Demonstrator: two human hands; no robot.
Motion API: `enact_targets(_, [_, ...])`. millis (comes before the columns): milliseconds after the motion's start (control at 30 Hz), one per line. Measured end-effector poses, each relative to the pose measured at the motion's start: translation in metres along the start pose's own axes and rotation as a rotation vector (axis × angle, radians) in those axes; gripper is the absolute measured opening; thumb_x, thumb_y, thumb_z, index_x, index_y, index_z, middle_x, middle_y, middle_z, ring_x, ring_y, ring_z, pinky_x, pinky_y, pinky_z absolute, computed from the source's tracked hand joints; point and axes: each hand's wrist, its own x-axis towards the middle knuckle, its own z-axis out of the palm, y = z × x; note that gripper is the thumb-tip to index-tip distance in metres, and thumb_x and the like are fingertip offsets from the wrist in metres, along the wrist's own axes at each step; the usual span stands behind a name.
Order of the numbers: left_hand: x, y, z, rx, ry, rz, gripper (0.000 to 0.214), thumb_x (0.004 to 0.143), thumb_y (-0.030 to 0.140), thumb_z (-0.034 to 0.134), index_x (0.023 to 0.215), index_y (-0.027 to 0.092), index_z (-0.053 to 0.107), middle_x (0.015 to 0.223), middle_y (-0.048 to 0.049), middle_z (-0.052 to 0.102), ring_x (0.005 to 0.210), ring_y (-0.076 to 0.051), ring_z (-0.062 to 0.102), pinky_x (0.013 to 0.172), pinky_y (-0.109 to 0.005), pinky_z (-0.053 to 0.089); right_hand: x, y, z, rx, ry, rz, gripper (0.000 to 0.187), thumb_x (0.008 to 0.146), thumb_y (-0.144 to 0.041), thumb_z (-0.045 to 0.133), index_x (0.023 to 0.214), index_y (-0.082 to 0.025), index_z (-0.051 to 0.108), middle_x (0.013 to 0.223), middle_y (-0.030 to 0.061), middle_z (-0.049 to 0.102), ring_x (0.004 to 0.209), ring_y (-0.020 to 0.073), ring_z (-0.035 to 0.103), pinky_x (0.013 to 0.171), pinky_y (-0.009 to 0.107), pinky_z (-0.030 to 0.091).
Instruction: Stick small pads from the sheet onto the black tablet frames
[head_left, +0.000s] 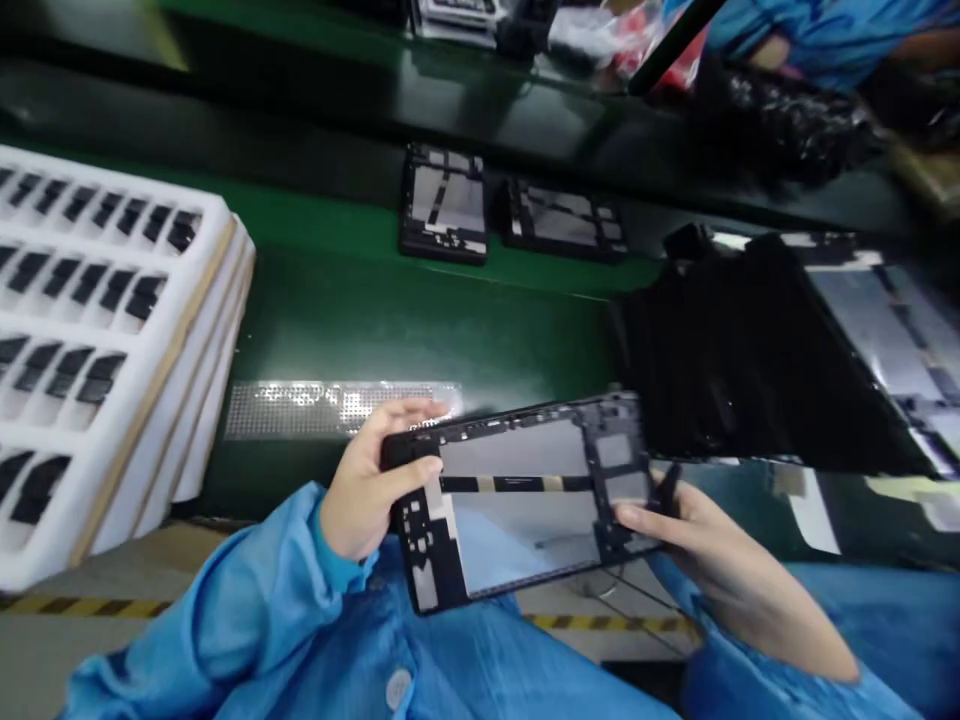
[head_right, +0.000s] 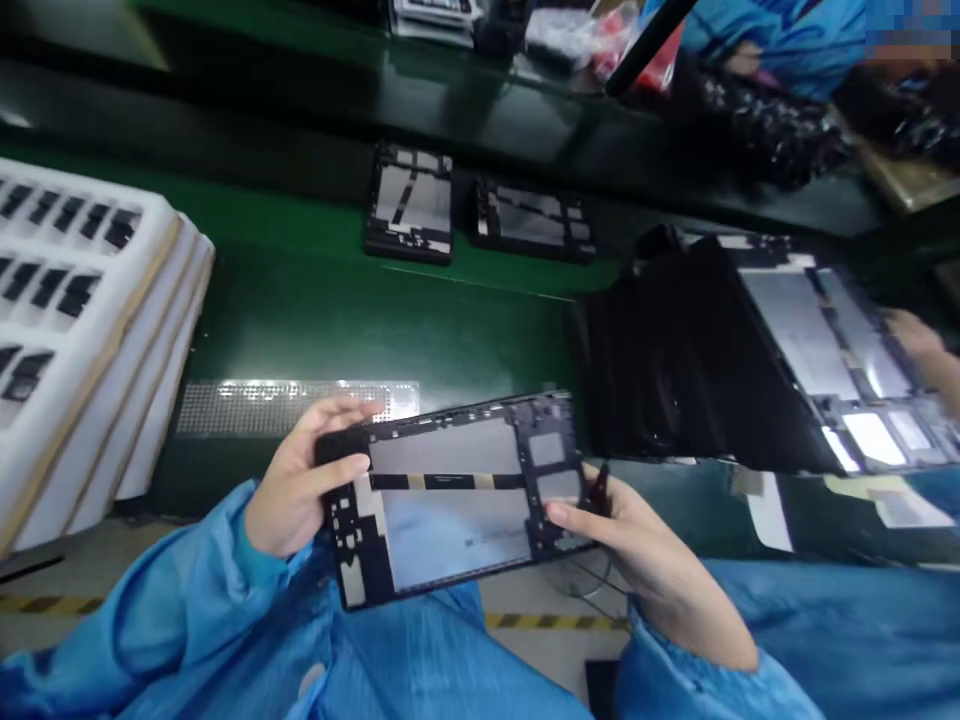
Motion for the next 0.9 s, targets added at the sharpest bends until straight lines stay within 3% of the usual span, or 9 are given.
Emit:
enact_targets(100, [-0.035, -0.027, 0.011, 0.165, 0.046, 0.014, 0.033, 0.099, 0.035, 0.070, 0.130, 0.026, 0.063, 0.139, -0.0127, 0.078, 0.126, -0.026, 0.077, 0.107, -0.045, 0.068, -0.009, 0.012, 0.003, 0.018, 0.108, 0.195, 0.019, 0.080, -0.052, 0.092, 0.073, -0.037, 0.082, 0.064, 0.0038, 0.069, 0.050, 0.0218, 0.060, 0.039, 0.035, 0.046])
enact_targets(200, [-0.044, -0.023, 0.003, 0.391, 0.078, 0.083, 0.041, 0.096, 0.034, 0.074, 0.135, 0.027, 0.066, 0.146, -0.0133, 0.072, 0.139, -0.030, 0.068, 0.123, -0.055, 0.058, -0.001, 0.000, 0.017, 0.126, 0.143, 0.143, 0.034, 0.095, -0.060, 0.075, 0.073, -0.035, 0.081, 0.076, 0.0058, 0.067, 0.070, 0.0238, 0.062, 0.059, 0.040, 0.052])
enact_targets(300, [-0.020, 0.007, -0.015, 0.637, 0.148, 0.188, 0.052, 0.091, 0.032, 0.080, 0.142, 0.027, 0.068, 0.161, -0.0142, 0.057, 0.160, -0.037, 0.043, 0.142, -0.067, 0.028, 0.022, -0.021, 0.050, 0.224, 0.007, 0.074, 0.040, 0.100, -0.067, 0.071, 0.085, -0.032, 0.085, 0.080, 0.0037, 0.069, 0.070, 0.0205, 0.057, 0.063, 0.037, 0.046])
enact_targets(333, [-0.003, 0.017, -0.021, 0.733, 0.128, 0.225, 0.047, 0.093, 0.030, 0.076, 0.140, 0.025, 0.070, 0.154, -0.0154, 0.060, 0.156, -0.038, 0.046, 0.141, -0.068, 0.028, 0.034, -0.026, 0.064, 0.240, -0.066, 0.057, 0.041, 0.100, -0.068, 0.073, 0.089, -0.031, 0.086, 0.077, 0.0019, 0.068, 0.067, 0.0181, 0.055, 0.061, 0.035, 0.043])
enact_targets(400, [0.039, 0.029, -0.031, 1.239, -0.209, 0.344, 0.035, 0.105, 0.030, 0.053, 0.132, 0.023, 0.073, 0.128, -0.0144, 0.067, 0.126, -0.034, 0.066, 0.115, -0.061, 0.055, 0.061, -0.032, 0.094, 0.250, -0.241, 0.022, 0.041, 0.096, -0.068, 0.079, 0.099, -0.028, 0.085, 0.076, -0.0006, 0.068, 0.066, 0.0153, 0.057, 0.062, 0.032, 0.046])
enact_targets(467, [0.081, 0.029, -0.039, 1.297, -0.375, 0.322, 0.021, 0.100, 0.029, 0.061, 0.111, 0.023, 0.079, 0.109, -0.0078, 0.067, 0.097, -0.025, 0.071, 0.097, -0.045, 0.061, 0.088, -0.029, 0.119, 0.214, -0.370, -0.031, 0.045, 0.091, -0.067, 0.087, 0.105, -0.025, 0.083, 0.081, -0.0008, 0.072, 0.073, 0.0155, 0.066, 0.070, 0.031, 0.054])
enact_targets(567, [0.121, 0.017, -0.048, 1.256, -0.510, 0.268, 0.010, 0.090, 0.022, 0.073, 0.098, 0.025, 0.079, 0.091, -0.0004, 0.064, 0.080, -0.017, 0.068, 0.087, -0.034, 0.058, 0.115, -0.017, 0.138, 0.101, -0.393, -0.157, 0.041, 0.090, -0.060, 0.090, 0.106, -0.024, 0.082, 0.102, 0.0027, 0.079, 0.092, 0.0185, 0.074, 0.084, 0.033, 0.061])
enact_targets(700, [0.125, 0.008, -0.055, 1.274, -0.609, 0.285, 0.024, 0.094, 0.030, 0.069, 0.116, 0.030, 0.080, 0.098, 0.0017, 0.066, 0.088, -0.017, 0.074, 0.094, -0.035, 0.058, 0.120, -0.008, 0.139, 0.035, -0.408, -0.185, 0.029, 0.095, -0.052, 0.088, 0.108, -0.027, 0.081, 0.109, 0.0024, 0.079, 0.101, 0.0209, 0.077, 0.093, 0.036, 0.065])
enact_targets(900, [0.119, 0.010, -0.055, 1.322, -0.588, 0.301, 0.033, 0.095, 0.035, 0.068, 0.124, 0.031, 0.083, 0.107, -0.0037, 0.068, 0.100, -0.025, 0.074, 0.098, -0.044, 0.062, 0.110, -0.015, 0.136, 0.017, -0.394, -0.116, 0.027, 0.094, -0.051, 0.090, 0.104, -0.028, 0.081, 0.108, 0.0019, 0.079, 0.100, 0.0201, 0.078, 0.094, 0.036, 0.069])
